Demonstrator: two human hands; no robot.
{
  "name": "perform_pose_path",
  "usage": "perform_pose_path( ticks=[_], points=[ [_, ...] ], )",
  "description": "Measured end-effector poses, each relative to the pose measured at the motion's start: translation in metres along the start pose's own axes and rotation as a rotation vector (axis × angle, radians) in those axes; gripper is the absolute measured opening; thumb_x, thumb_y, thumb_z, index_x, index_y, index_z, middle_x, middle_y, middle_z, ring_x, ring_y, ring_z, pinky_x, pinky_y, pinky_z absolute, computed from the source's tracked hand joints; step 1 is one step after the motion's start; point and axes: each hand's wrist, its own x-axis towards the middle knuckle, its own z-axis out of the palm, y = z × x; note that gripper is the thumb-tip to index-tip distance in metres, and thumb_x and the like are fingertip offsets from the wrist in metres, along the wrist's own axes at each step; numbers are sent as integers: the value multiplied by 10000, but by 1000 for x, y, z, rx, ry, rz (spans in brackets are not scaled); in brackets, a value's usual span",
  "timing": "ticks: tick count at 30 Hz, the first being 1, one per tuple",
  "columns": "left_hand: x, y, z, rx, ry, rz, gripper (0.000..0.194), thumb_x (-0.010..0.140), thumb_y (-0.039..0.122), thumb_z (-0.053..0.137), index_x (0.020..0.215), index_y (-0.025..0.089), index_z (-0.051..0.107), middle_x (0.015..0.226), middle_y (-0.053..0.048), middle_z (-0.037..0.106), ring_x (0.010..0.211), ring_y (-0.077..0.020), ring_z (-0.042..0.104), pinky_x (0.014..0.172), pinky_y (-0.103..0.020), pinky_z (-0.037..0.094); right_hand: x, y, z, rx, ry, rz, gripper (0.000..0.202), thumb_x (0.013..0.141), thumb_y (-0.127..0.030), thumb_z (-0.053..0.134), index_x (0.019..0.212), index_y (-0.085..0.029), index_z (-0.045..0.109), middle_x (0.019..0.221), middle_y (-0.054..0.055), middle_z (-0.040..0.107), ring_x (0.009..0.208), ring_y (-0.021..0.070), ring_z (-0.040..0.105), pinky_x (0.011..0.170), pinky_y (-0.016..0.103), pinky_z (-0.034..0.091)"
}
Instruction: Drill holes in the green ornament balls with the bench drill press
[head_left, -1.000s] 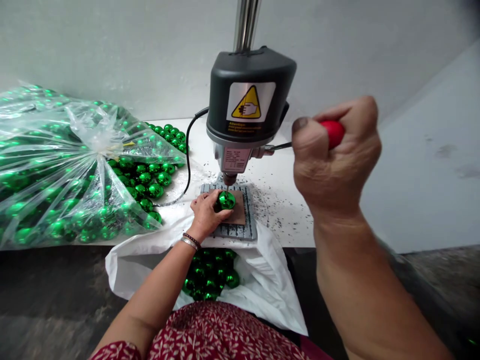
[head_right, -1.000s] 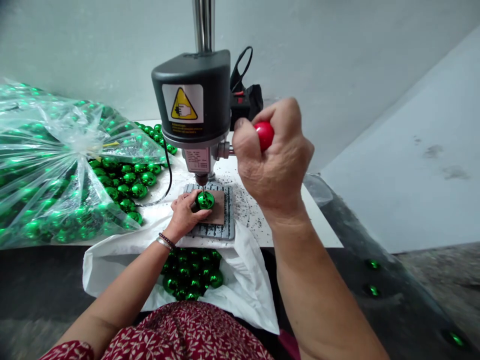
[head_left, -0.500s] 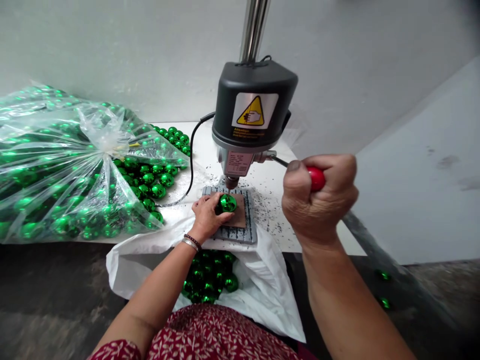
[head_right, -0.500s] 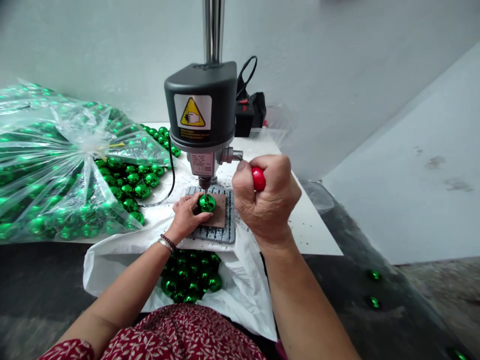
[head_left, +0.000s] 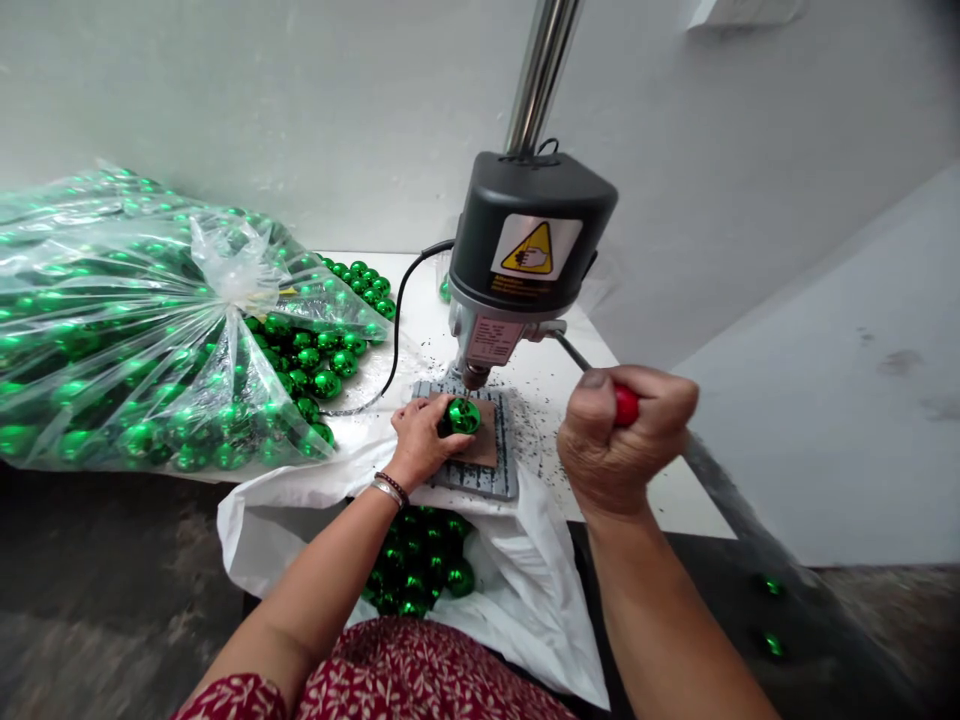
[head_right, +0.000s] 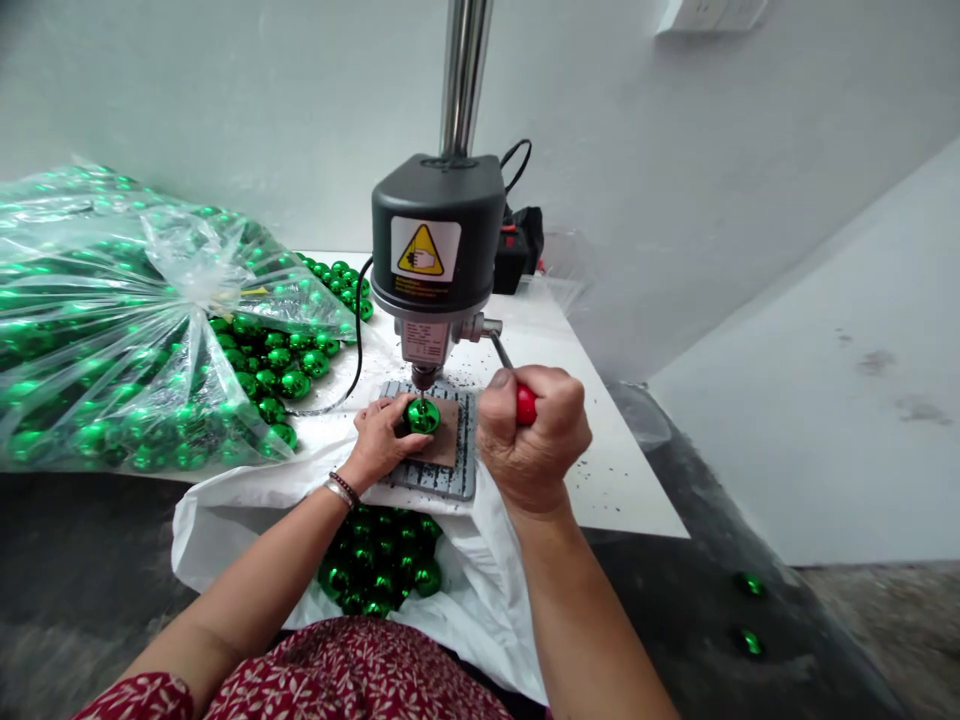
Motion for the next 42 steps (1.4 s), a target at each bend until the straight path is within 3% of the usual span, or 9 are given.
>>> perform_pose_path(
  ticks=[13,18,23,28,31,34,36,38,42],
  points=[
    [1,0,0,-20,-5,2,503,720,397,790,1192,311,640,1156,-43,695,1201,-300,519,1012,-469,309,-20,10,1,61,-29,-47,67,850,-250,538,833,-217,482,670,-35,528,588,93,529,572,245,438],
    [2,3,-2,-43,3,-11,497,689,373,798,1158,295,649,1091,-36,698,1176,-291,539,1016,-456,325,36,-2,10,61,26,99,232,862,-392,546,775,-183,494,656,-38,485,558,62,445,533,224,358],
    [-7,1,-13,-128,-13,36,487,687,318,781,1151,268,642,1100,-32,692,1111,-266,580,1006,-419,381,102,-17,23,3,-242,419,232,867,-293,574,726,-156,451,599,-78,387,583,41,329,601,224,305],
    [-33,-16,-41,-178,-171,194,599,688,339,798,1251,246,613,1255,-82,665,1196,-273,566,1076,-421,379,106,-20,25,-52,-268,493,222,862,-256,588,727,-164,438,617,-79,396,615,47,334,647,247,308],
    [-33,-28,-64,-176,-117,181,522,798,391,704,1282,221,608,1283,-93,663,1149,-244,606,1035,-372,433,103,-16,26,-62,-228,487,201,844,-235,593,725,-173,444,620,-75,411,617,53,352,658,262,319],
    [-10,-39,-91,74,74,43,396,898,313,542,1268,197,624,1233,-112,688,1008,-228,650,955,-368,469,101,-11,29,-41,-185,477,185,831,-256,598,738,-183,455,624,-75,432,614,59,381,666,271,335],
    [10,-47,-108,394,124,-59,378,890,231,492,1233,190,646,1290,-144,655,1112,-295,603,986,-453,418,101,-8,31,-17,-172,465,194,829,-291,606,750,-183,465,641,-72,457,624,60,407,672,267,345],
    [28,-56,-122,639,76,-208,357,851,195,499,1157,153,679,1247,-194,661,1170,-376,555,962,-515,378,100,-7,31,-5,-173,438,197,828,-311,611,764,-174,484,660,-66,483,637,59,425,674,265,356],
    [43,-70,-129,806,-128,-332,343,812,190,518,1099,100,683,1154,-246,688,1150,-381,576,950,-488,345,97,-6,30,1,-173,421,179,820,-292,625,771,-159,516,662,-62,492,638,53,422,671,267,366]
  ],
)
